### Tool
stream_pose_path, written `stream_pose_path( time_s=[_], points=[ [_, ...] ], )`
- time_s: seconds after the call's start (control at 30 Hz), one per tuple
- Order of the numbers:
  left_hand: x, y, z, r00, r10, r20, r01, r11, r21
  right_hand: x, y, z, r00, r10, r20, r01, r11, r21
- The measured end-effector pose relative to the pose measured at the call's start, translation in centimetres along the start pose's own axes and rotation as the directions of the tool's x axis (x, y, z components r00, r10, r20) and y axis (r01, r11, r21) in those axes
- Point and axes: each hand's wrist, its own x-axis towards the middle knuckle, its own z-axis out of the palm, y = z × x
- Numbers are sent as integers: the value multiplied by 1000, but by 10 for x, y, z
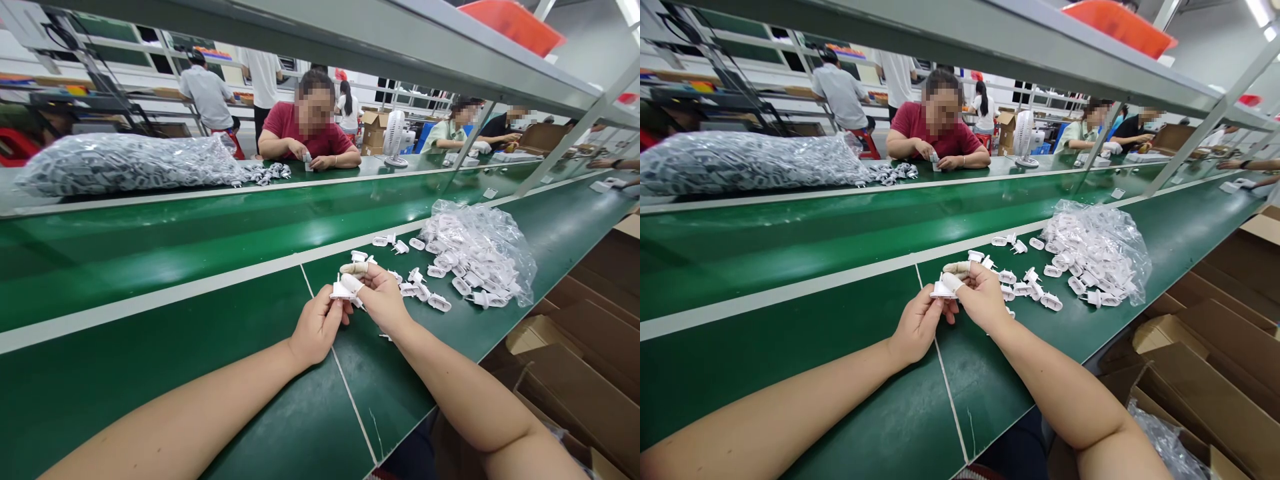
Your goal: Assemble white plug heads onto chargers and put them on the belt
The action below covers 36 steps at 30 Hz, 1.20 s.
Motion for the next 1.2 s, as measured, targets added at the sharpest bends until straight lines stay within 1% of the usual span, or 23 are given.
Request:
stream_pose_path(
  time_s=[0.5,0.93,1.2],
  points=[
    [-2,-7,-2,996,53,68,-45,991,-127,-2,-3,-1,1000,-14,3,14,1000,-13],
    [-1,-6,-1,997,29,74,-18,990,-139,0,0,-1,1000,-22,-8,21,999,-32],
    [2,-4,1,998,18,65,-12,996,-92,-2,-5,-2,1000,-23,-4,23,999,-44]
  ],
)
